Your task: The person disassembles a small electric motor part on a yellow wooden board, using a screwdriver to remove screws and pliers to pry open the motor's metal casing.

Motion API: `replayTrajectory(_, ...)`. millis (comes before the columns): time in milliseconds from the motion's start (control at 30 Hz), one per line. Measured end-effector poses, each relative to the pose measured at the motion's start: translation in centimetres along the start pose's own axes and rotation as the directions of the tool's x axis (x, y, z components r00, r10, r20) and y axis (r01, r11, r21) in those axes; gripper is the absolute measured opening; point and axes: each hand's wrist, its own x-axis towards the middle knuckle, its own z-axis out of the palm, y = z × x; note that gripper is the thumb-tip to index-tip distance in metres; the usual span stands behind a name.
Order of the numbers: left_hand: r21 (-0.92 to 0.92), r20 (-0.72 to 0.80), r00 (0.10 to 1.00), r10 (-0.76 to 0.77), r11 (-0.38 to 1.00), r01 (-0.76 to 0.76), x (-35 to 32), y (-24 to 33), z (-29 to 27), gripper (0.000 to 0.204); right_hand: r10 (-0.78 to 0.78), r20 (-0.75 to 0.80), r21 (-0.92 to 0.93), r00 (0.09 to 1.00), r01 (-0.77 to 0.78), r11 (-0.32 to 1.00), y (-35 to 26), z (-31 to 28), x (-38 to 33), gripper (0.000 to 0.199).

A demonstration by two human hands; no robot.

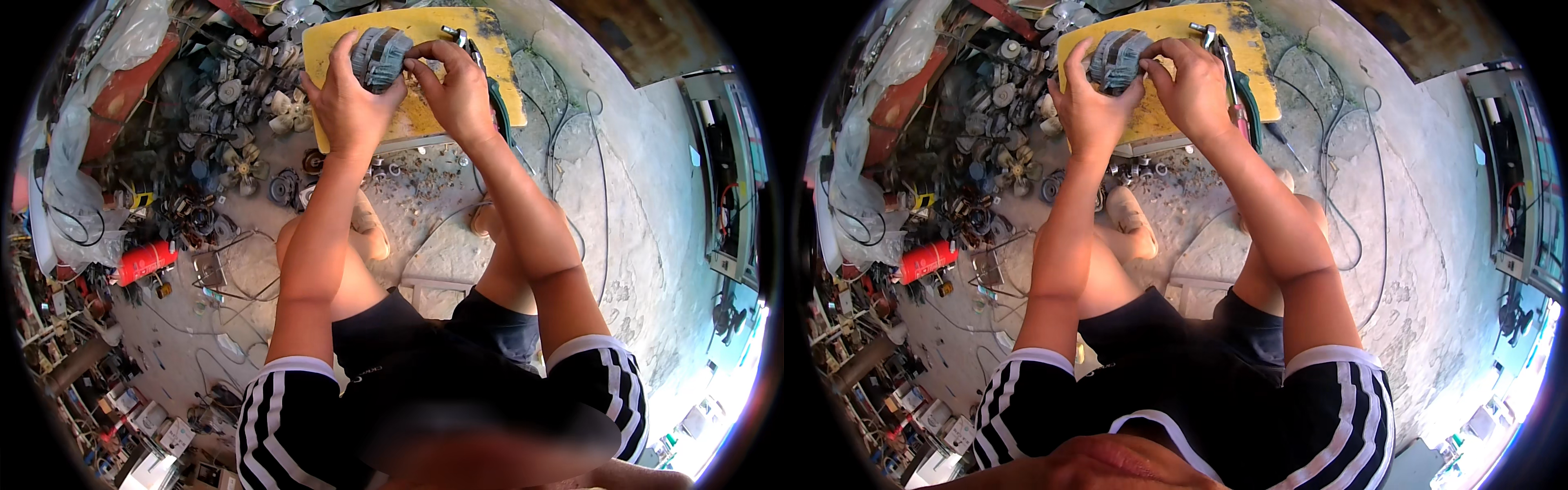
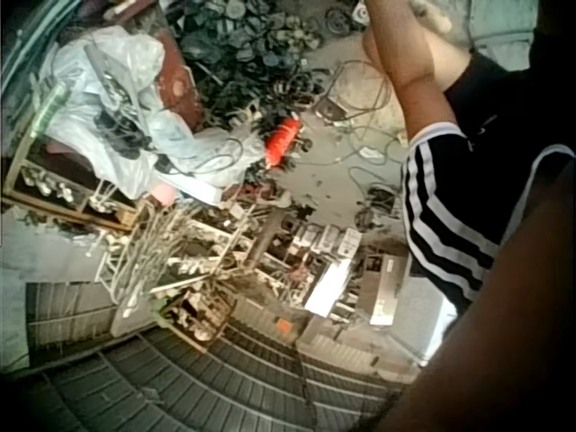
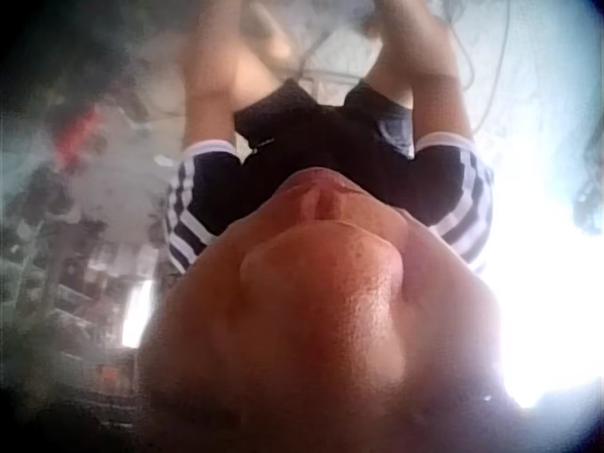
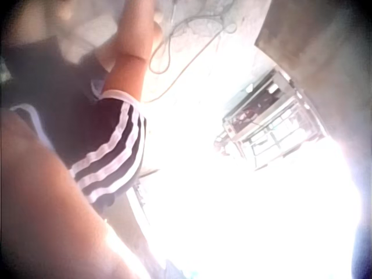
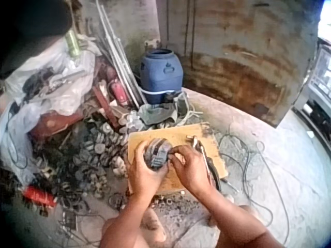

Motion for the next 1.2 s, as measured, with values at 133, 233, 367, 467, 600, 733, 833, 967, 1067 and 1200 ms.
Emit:
replayTrajectory(133,0.038,0.110,0.992,-0.061,0.998,0.057,0.5,0.3,-0.2,0.074,0.039,-0.075,0.049,0.996,-0.035,0.998,0.2,0.4,0.3,0.019)
replayTrajectory(233,0.054,0.147,0.985,-0.087,0.995,0.080,0.8,0.7,0.1,0.071,0.044,-0.023,0.034,0.999,-0.043,0.999,0.1,0.2,0.4,0.022)
replayTrajectory(367,0.065,0.166,0.974,-0.153,0.987,0.144,0.7,1.7,0.7,0.067,0.013,-0.022,0.016,1.000,-0.013,1.000,0.1,-0.1,0.5,0.023)
replayTrajectory(467,0.072,0.176,0.974,-0.144,0.988,0.134,0.5,1.8,1.2,0.068,0.004,-0.077,0.029,0.997,-0.002,1.000,0.1,-0.2,0.5,0.021)
replayTrajectory(600,0.080,0.194,0.974,-0.116,0.992,0.103,0.6,2.0,1.3,0.069,-0.051,-0.129,-0.022,0.990,0.048,0.999,0.4,-0.3,0.6,0.020)
replayTrajectory(733,0.090,0.186,0.978,-0.099,0.992,0.083,0.5,1.9,1.4,0.068,-0.092,-0.117,-0.087,0.989,0.082,0.993,0.4,-0.7,0.8,0.020)
replayTrajectory(833,0.098,0.194,0.976,-0.101,0.992,0.083,0.6,1.9,1.3,0.069,-0.087,-0.118,-0.040,0.989,0.083,0.996,0.4,-1.0,1.0,0.019)
replayTrajectory(967,0.103,0.205,0.974,-0.100,0.991,0.080,0.6,2.0,1.4,0.069,-0.054,-0.110,-0.091,0.992,0.044,0.995,0.7,-0.9,0.7,0.021)
replayTrajectory(1067,0.110,0.206,0.973,-0.100,0.991,0.078,0.6,2.0,1.4,0.069,-0.134,-0.136,-0.107,0.982,0.120,0.987,1.0,-0.9,0.9,0.025)
replayTrajectory(1200,0.105,0.202,0.975,-0.088,0.992,0.068,0.7,1.9,1.5,0.070,-0.125,-0.135,-0.126,0.983,0.108,0.986,1.2,-0.6,0.8,0.030)
